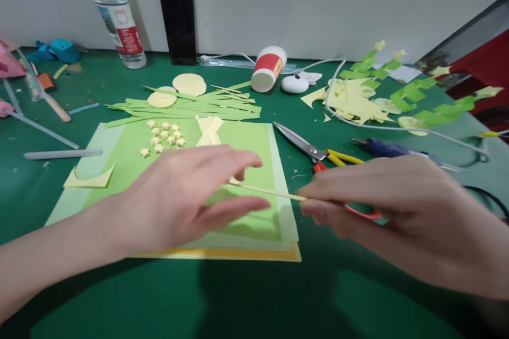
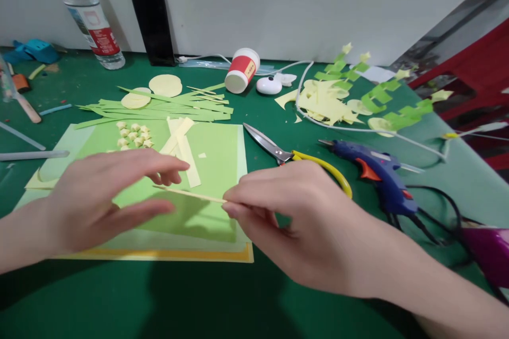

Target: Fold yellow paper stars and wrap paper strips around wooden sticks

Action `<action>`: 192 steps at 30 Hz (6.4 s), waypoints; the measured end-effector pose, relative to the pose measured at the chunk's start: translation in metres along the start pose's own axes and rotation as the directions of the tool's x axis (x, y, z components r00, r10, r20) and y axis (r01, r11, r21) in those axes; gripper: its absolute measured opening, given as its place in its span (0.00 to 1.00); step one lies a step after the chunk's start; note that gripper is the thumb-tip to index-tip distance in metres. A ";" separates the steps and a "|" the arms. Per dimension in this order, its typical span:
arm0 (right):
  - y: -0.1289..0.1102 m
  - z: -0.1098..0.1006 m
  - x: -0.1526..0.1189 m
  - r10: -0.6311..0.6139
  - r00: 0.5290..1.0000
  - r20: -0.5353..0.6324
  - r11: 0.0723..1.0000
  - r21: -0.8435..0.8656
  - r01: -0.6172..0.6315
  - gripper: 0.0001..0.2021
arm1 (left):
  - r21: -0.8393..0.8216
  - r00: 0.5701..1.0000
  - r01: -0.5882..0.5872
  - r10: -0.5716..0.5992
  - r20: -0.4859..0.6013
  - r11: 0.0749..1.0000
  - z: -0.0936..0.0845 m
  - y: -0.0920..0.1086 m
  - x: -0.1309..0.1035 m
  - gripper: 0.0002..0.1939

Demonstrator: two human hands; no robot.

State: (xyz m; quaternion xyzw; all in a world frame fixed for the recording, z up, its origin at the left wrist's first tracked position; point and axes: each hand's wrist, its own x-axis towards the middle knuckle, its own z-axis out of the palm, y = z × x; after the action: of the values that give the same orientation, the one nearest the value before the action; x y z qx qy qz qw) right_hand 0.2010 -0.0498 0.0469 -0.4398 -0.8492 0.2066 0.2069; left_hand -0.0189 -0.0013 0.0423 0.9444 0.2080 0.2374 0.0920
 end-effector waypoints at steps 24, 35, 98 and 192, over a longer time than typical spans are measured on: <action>0.003 -0.006 0.001 -0.025 0.988 0.149 0.987 0.161 0.001 0.15 | 0.114 0.997 -0.063 0.058 0.048 0.991 0.009 0.013 -0.011 0.19; 0.018 -0.019 0.007 0.151 0.902 0.405 0.829 0.444 -0.339 0.16 | 0.202 0.979 -0.181 0.157 0.127 0.963 0.007 0.004 -0.007 0.20; -0.002 0.018 0.012 0.046 0.999 -0.020 0.978 0.205 -0.041 0.08 | -0.513 0.933 0.343 -0.350 0.086 0.787 0.024 0.009 0.002 0.05; 0.023 0.033 0.029 0.368 0.904 0.217 0.730 0.535 -0.425 0.01 | -0.692 0.631 0.705 -0.580 0.515 0.152 0.057 -0.007 -0.006 0.08</action>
State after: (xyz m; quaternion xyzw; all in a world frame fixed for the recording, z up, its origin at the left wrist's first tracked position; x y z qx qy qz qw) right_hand 0.1832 -0.0186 0.0123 -0.5180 -0.6429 0.5111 0.2390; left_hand 0.0017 -0.0014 -0.0117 0.5956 0.4357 0.1833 0.6495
